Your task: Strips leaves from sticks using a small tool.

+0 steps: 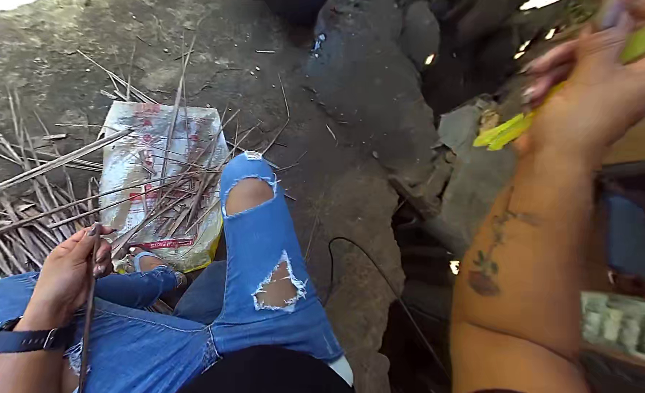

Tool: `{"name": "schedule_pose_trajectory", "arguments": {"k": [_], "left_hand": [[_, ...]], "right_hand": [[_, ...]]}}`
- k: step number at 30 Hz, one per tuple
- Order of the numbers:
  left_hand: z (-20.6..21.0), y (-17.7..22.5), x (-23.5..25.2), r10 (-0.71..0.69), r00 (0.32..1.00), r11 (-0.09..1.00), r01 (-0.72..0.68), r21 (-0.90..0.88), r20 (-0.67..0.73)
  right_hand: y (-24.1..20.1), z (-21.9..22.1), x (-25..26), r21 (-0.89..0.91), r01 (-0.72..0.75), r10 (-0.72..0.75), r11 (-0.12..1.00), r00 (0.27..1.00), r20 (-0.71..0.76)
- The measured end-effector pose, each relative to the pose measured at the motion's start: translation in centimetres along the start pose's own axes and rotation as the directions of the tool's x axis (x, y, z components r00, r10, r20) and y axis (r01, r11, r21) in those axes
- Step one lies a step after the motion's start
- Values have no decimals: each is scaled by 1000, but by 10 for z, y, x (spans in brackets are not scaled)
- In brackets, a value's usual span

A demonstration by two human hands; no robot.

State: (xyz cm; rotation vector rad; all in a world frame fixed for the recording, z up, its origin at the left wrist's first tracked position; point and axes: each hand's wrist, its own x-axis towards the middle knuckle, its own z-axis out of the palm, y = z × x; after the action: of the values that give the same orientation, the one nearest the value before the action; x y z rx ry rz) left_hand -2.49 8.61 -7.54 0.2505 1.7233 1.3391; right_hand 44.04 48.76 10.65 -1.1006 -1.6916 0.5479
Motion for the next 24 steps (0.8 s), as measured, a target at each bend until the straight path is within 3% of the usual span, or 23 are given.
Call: {"name": "schedule_pose_trajectory", "arguments": {"k": [4,8,13,15,21,24], "left_hand": [[-3,-4,5,-23,1000,999,23,24,-6],[-2,-6,5,-54,998,996,56,63,-23],[-1,-8,5,-88,995,993,92,79,-53],[0,-10,6,-95,994,991,100,85,-60],[4,-10,8,-116,991,988,122,95,-69],[6,-8,8,-138,988,984,145,102,-74]], "right_hand": [[95,-4,-43,-140,-346,356,928,933,50],[195,9,-116,-268,-519,537,812,843,-6],[263,16,-183,-227,-785,774,576,614,-158],[275,13,-191,-180,-828,803,530,559,-207],[275,3,-158,-291,-826,803,483,550,-230],[263,15,-133,-336,-763,763,552,625,-164]]}}
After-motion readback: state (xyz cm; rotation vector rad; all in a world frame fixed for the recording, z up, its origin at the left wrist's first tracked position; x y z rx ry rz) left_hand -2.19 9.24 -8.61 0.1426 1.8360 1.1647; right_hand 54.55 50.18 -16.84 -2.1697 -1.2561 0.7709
